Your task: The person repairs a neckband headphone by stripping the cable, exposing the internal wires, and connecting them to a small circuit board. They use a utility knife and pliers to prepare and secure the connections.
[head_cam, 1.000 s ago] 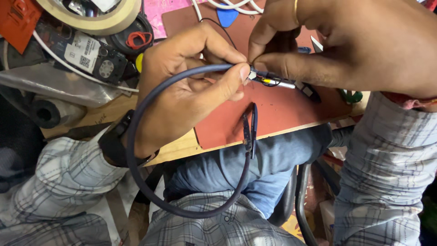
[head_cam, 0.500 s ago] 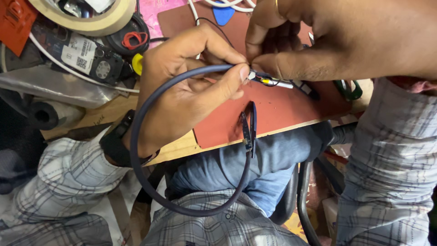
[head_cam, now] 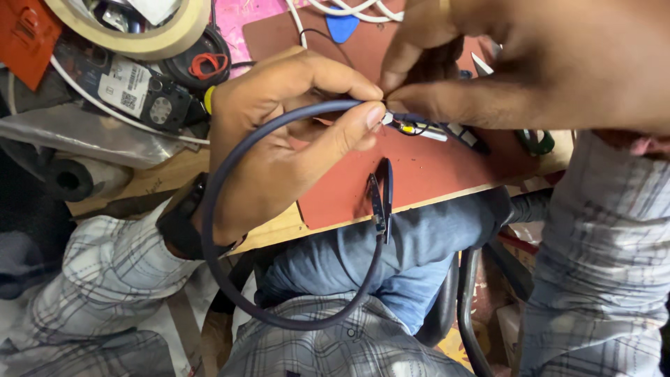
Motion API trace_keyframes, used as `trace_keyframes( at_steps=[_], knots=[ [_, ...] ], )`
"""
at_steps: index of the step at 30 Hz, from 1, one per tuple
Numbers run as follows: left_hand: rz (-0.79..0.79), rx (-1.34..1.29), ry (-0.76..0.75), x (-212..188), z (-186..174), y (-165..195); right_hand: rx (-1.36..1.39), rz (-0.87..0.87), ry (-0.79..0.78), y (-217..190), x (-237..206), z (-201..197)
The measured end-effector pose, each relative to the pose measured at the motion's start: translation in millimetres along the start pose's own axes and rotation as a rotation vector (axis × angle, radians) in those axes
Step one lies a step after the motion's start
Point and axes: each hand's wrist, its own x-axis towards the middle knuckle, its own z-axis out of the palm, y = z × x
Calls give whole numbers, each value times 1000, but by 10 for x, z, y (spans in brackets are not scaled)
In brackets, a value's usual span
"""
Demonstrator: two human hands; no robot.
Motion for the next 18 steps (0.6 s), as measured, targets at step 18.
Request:
trace_keyframes(
  at_steps=[18],
  knots=[
    [-53, 12, -37, 61, 39, 36, 421, 154, 339, -268, -261, 222]
  ],
)
